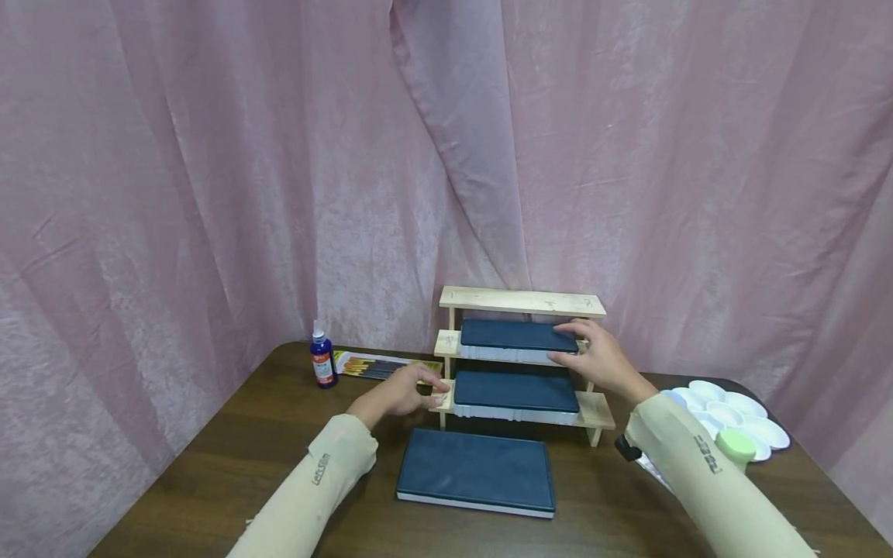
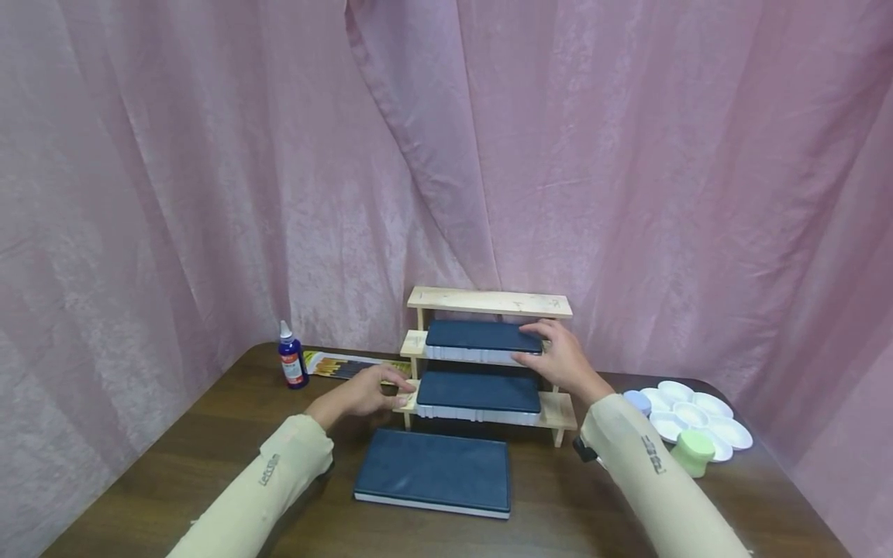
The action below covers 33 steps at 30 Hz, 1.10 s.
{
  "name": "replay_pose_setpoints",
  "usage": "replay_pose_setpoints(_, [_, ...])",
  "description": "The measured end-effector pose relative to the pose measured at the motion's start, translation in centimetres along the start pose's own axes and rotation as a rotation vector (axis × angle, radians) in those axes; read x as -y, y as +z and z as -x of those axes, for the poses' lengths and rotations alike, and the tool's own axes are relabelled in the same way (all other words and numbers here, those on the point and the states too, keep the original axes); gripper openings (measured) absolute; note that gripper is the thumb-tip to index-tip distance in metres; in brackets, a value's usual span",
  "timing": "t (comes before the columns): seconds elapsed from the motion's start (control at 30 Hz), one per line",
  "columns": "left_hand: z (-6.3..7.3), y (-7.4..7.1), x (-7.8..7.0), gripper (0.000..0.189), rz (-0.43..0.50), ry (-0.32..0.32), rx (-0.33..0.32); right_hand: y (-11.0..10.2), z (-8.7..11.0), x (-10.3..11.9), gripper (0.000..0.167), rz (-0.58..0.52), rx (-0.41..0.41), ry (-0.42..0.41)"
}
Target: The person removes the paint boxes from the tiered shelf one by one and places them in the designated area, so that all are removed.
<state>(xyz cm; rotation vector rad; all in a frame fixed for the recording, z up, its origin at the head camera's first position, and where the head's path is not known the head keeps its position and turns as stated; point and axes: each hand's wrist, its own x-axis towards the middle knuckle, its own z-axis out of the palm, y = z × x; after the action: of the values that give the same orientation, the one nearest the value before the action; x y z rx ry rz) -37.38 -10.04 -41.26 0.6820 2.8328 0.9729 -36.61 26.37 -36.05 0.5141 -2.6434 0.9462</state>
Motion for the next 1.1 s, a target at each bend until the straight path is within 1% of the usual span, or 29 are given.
replay_pose_setpoints(0.13, [-0.02,0.03,0.12,0.020,-0.005,0.022,0.004,0.29,-0.16,-0.15,0.059,0.002,0.017,0.016])
replay_pose_setpoints(0.23, [-0.04,0.05,0.13,0.020,-0.011,0.025,0.005,0.38,-0.19,-0.24,0.060,0.003,0.028,0.037])
replay_pose_setpoints(0.37, [0.05,0.04,0.06,0.020,-0.011,0.009,0.001,0.45,-0.20,-0.18,0.061,-0.007,0.033,0.055])
replay_pose_setpoints(0.53, [0.09,0.08,0.05,0.019,-0.010,0.021,-0.011,0.55,-0.25,-0.17,0.062,-0.020,0.023,0.050])
replay_pose_setpoints(0.77, [0.06,0.14,0.03,0.018,0.017,0.001,-0.012,0.62,-0.17,-0.14,0.062,-0.027,0.011,0.048])
replay_pose_setpoints(0.93, [0.12,0.13,0.03,0.018,0.016,0.004,-0.007,0.46,0.08,-0.13,0.063,-0.020,0.013,0.051])
replay_pose_setpoints(1.1, [0.09,0.25,0.22,0.019,0.007,0.016,-0.012,0.36,0.24,-0.17,0.062,-0.043,0.015,0.052])
